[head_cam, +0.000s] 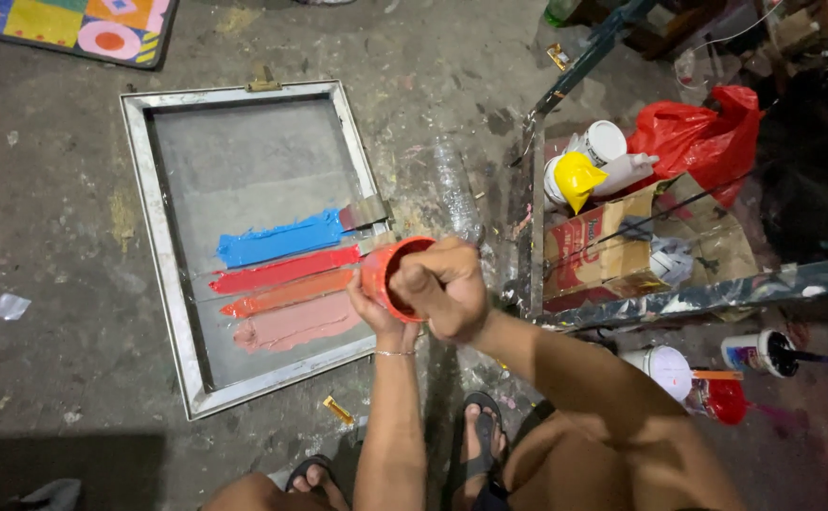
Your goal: Mixing ink in a cup with a spatula and applying it to a screen printing frame with a brush.
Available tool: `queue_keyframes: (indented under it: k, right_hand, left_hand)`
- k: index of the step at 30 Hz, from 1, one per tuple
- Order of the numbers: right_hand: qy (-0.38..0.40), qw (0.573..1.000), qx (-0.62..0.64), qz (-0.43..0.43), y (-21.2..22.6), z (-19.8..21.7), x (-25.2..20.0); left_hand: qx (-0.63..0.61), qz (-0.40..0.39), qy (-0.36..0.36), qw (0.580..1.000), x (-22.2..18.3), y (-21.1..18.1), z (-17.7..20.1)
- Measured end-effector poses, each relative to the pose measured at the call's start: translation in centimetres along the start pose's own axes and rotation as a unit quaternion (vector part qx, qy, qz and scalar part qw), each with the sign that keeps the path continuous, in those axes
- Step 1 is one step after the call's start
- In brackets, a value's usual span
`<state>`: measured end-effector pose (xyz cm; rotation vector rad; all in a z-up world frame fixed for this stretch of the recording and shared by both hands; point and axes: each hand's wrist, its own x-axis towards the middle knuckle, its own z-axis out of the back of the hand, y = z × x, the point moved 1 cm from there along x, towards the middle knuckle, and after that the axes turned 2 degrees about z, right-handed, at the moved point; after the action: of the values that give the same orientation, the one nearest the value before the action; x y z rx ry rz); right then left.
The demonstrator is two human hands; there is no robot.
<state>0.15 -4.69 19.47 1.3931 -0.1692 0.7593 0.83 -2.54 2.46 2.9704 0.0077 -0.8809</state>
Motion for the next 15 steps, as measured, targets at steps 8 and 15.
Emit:
queue_keyframes:
  k: [8,15]
  right_hand:
    - [-0.015,0.992,-0.105,0.063,-1.3,1.3,0.8]
    - [-0.018,0.998,-0.020,-0.051,0.8,-0.1,0.7]
  left_hand:
    - [0.039,0.000,0.003,0.999,1.1,1.2,1.9]
    - [0.021,-0.033,-0.010,0.999,-1.0,-0.7,-1.8]
